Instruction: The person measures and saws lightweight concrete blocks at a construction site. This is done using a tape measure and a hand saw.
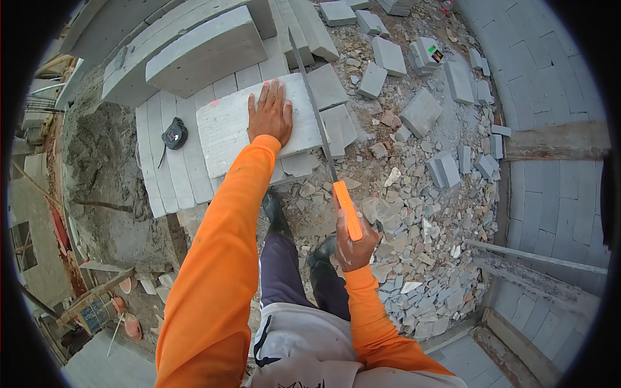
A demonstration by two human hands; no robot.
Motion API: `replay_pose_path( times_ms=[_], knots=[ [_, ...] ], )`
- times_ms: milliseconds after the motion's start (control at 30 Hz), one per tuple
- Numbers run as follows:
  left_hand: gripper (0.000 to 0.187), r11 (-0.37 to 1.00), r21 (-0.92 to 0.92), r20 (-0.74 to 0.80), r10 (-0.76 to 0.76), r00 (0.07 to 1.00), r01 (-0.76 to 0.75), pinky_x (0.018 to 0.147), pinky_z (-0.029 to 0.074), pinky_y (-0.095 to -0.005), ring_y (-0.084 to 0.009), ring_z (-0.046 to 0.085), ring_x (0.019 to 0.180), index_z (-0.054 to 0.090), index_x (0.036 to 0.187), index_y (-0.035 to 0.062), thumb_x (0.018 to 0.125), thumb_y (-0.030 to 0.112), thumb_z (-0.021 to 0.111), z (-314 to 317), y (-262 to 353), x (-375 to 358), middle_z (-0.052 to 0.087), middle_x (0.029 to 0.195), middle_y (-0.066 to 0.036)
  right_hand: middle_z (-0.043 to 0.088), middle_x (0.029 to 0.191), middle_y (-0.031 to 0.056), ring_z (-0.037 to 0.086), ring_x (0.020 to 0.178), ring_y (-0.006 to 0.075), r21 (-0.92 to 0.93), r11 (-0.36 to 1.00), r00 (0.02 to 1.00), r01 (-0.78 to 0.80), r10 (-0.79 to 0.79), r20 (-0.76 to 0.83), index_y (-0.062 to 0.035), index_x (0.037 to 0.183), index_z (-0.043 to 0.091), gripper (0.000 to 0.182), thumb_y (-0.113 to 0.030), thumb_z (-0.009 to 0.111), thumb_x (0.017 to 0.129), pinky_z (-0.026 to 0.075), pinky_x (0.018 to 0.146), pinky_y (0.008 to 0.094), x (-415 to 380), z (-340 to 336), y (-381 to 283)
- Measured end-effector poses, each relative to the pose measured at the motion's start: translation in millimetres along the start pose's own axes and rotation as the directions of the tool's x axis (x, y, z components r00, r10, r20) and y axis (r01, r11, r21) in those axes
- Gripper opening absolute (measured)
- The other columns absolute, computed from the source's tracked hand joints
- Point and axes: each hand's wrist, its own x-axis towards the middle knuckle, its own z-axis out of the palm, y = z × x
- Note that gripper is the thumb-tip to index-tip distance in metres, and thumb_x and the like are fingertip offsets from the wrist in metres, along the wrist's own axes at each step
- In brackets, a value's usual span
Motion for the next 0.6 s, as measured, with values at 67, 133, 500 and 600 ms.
replay_pose_path(
  times_ms=[67,133,500,600],
  knots=[
    [0.056,1.000,-0.004,-0.005,-0.001,1.000,0.001,0.127,0.010,-0.0456,-0.0201,0.019,0.154,0.032,0.158,0.0150,0.106,0.037,0.029,2.0,-1.5,0.9,0.027,0.166,-0.001,0.066,0.071,0.0142,0.063,0.056,0.0201,-0.036,0.999,0.999,0.024,-0.025,-0.027,0.0059,0.114,0.069,0.027,-0.008,0.071,0.092,0.051,0.057,0.0321,-8.8,-5.2,-0.1],
    [0.056,1.000,0.006,-0.005,-0.004,1.000,0.004,0.127,0.010,-0.0457,-0.0201,0.019,0.154,0.033,0.157,0.0149,0.106,0.037,0.030,2.5,-0.9,1.7,0.027,0.166,-0.001,0.064,0.070,0.0133,0.063,0.056,0.0191,-0.045,0.999,0.999,0.030,-0.031,-0.027,0.0060,0.114,0.069,0.027,-0.009,0.071,0.092,0.051,0.057,0.0319,-8.2,-0.7,2.8],
    [0.058,1.000,-0.008,-0.010,0.005,1.000,-0.005,0.127,0.008,-0.0461,-0.0201,0.018,0.155,0.032,0.158,0.0142,0.106,0.039,0.029,4.2,-3.0,2.9,0.027,0.166,-0.002,0.066,0.072,0.0129,0.064,0.060,0.0165,-0.020,0.999,0.999,-0.042,0.041,-0.007,0.0053,0.117,0.069,0.028,-0.008,0.071,0.092,0.052,0.061,0.0298,-17.0,-0.3,9.6],
    [0.058,1.000,0.023,0.004,0.001,1.000,-0.001,0.127,0.008,-0.0456,-0.0199,0.017,0.155,0.030,0.158,0.0156,0.106,0.041,0.029,2.7,-2.1,-0.7,0.026,0.166,-0.001,0.066,0.072,0.0129,0.063,0.059,0.0152,-0.001,1.000,1.000,-0.009,0.009,-0.027,0.0055,0.117,0.069,0.028,-0.007,0.070,0.092,0.052,0.060,0.0295,0.7,10.0,-0.4]
  ],
)
